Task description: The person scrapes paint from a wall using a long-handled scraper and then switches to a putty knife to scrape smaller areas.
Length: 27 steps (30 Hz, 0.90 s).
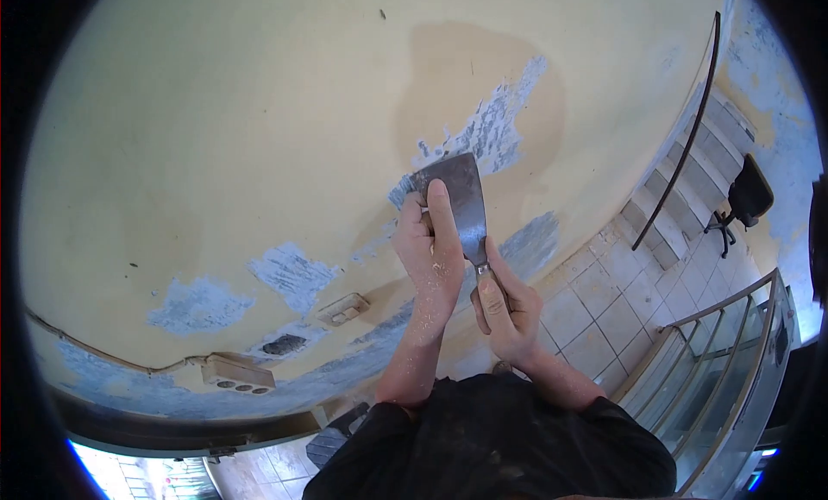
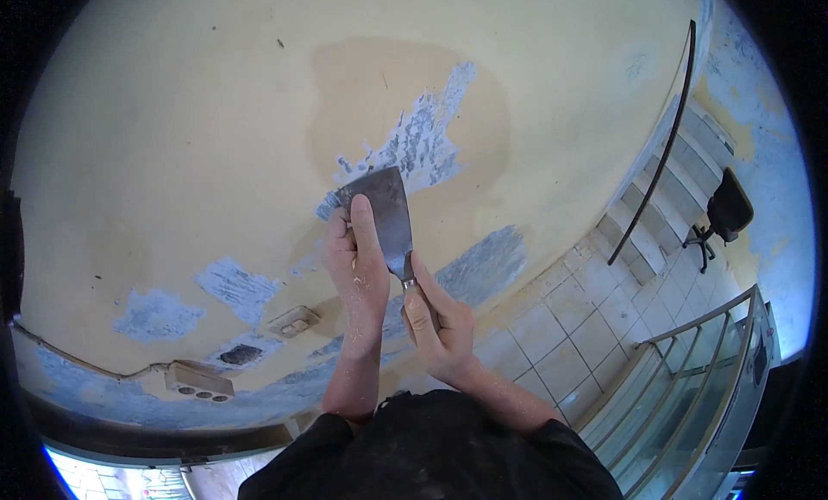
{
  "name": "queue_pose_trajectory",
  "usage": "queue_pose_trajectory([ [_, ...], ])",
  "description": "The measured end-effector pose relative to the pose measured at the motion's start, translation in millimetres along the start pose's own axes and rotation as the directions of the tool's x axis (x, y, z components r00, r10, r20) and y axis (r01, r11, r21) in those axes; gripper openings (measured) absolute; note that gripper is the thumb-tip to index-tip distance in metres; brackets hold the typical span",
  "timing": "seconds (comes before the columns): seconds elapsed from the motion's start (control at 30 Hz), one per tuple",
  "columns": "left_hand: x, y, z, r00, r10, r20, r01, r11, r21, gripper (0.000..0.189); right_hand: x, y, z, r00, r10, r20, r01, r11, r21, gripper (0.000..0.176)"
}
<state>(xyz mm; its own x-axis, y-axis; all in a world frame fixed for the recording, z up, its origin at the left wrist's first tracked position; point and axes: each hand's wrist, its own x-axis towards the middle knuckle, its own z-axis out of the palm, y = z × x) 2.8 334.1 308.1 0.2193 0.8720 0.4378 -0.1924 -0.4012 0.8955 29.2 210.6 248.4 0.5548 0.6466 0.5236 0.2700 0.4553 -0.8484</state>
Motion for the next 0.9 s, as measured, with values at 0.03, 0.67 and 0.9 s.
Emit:
queue_pose_trajectory([
  [0.03, 2.5, -0.3, 0.5, 1.0, 0.009, 0.006, -0.009, 1.0, -0.001, 0.04, 1.8, -0.1, 1.8, 1.0, -0.008, -0.007, 0.008, 1.0, 0.002, 0.049],
  [0.67, 5.7, 16.6, -0.2, 0.993, 0.006, 0.118, 0.011, 0.989, -0.148, 0.034, 9.4, -8.5, 4.1, 0.995, 0.07, -0.067, -0.062, 0.992, 0.11, 0.049],
  [0.9, -12.0, 0.8, -17.0, 0.985, -0.109, 0.134, 0.12, 0.99, -0.079, 0.033, -10.1, 5.7, 15.0, 0.995, 0.098, -0.036, -0.095, 0.992, 0.087, 0.051],
])
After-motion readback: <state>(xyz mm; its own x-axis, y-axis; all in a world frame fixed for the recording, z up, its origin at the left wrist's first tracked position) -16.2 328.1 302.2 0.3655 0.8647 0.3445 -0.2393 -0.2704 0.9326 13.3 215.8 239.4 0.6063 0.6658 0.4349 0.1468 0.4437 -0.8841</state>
